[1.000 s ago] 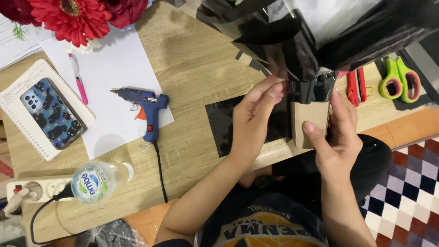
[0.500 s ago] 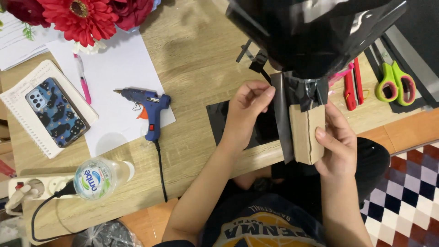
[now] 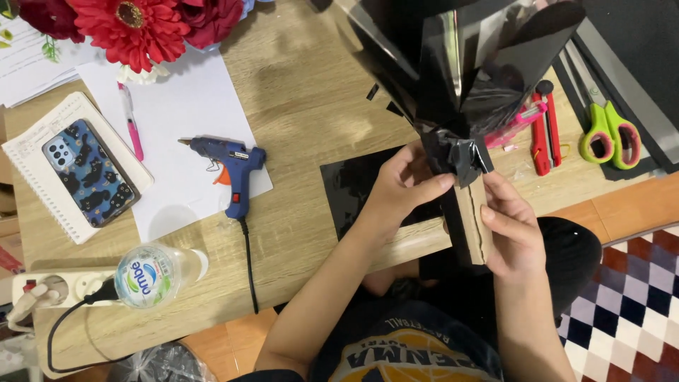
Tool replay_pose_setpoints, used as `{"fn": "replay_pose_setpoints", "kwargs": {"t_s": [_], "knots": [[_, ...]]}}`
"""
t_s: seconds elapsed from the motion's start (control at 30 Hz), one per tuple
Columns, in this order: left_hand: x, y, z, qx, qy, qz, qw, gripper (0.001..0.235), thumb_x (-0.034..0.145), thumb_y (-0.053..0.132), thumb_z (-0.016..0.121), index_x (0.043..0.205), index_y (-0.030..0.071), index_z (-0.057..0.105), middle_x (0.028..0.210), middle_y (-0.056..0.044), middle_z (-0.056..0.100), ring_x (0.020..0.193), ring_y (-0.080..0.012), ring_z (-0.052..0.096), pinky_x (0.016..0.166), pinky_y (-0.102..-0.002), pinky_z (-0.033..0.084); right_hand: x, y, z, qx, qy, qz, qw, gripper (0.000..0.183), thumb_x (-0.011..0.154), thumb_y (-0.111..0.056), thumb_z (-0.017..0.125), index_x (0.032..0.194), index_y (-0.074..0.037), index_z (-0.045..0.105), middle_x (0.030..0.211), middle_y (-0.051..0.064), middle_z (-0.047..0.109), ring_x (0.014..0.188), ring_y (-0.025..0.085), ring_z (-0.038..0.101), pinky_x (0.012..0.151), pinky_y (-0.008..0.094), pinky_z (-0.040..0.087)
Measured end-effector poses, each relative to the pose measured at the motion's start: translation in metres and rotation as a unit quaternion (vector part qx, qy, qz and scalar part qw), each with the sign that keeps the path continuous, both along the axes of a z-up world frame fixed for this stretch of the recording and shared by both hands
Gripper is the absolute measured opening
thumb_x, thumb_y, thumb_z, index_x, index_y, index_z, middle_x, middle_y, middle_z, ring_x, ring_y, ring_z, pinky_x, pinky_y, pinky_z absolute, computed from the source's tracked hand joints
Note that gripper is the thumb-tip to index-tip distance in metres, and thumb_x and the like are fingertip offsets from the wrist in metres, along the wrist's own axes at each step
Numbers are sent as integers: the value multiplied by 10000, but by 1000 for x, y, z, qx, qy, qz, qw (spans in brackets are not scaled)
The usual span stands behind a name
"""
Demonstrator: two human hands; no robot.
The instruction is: The person wraps a bouquet of artificial flowers with black paper, securing the layers with clear tape and trimming excess paper with scissors. The person folds the paper around the stems, applies tape to hold the folds, and cuts the paper to shape.
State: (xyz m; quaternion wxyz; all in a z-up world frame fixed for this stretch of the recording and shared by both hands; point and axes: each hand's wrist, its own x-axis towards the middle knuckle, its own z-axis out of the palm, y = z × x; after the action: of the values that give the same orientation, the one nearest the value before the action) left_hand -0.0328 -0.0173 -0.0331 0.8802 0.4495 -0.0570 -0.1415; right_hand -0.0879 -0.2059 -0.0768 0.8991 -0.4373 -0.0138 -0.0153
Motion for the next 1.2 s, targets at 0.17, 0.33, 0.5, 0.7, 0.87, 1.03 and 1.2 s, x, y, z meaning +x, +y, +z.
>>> {"fn": "replay_pose_setpoints", "kwargs": {"t_s": [0.17,0.33,0.5,0.7,0.87,1.03,1.2], "knots": [[0,9,2,29,-46,-41,998,700,733,209,953,1356,118,646,1182,-54,719,1132,-174,677,1035,-353,488,-8,2,37,-109,21,2,994,662,798,70,551,1456,106,490,1300,221,636,1192,327,655,979,465,560],[-7,-3,21,61,-21,-7,998,623,663,179,948,1204,153,641,1042,41,681,978,-101,653,914,-261,520,-11,4,58,-394,-66,-17,917,655,863,-217,671,1432,78,534,1394,195,523,1286,284,523,1073,535,444],[-14,-17,38,98,35,49,993,689,629,208,920,1222,84,593,1052,-62,636,996,-174,619,913,-312,525,-15,11,56,-488,-72,-62,868,529,975,-110,625,1458,81,522,1363,239,571,1300,303,511,1094,523,416],[-19,-22,54,197,15,80,977,644,658,284,861,1187,84,555,1059,-98,658,1017,-238,682,922,-389,548,-14,8,39,-349,-14,-38,936,464,1022,-153,523,1440,47,542,1336,150,607,1260,194,525,1120,474,438],[-20,-20,60,273,-18,77,959,698,641,398,791,1204,82,524,1104,-99,646,1056,-251,671,923,-371,538,-17,-33,-17,-246,19,-10,969,284,1022,-164,562,1250,2,591,1102,88,624,1071,179,584,978,358,452],[-2,-7,54,240,-19,19,970,637,634,313,807,1161,60,553,1087,-47,668,1008,-164,652,887,-288,524,-8,-1,41,-305,47,0,951,435,996,-191,556,1365,40,561,1326,117,615,1265,194,550,1114,319,423],[28,3,7,-17,20,-88,996,535,763,0,838,1232,82,593,1167,-95,733,1100,-206,709,1034,-309,554,2,17,77,-512,-18,10,859,378,1006,-172,591,1338,9,598,1146,52,560,1083,148,495,998,286,371]]}}
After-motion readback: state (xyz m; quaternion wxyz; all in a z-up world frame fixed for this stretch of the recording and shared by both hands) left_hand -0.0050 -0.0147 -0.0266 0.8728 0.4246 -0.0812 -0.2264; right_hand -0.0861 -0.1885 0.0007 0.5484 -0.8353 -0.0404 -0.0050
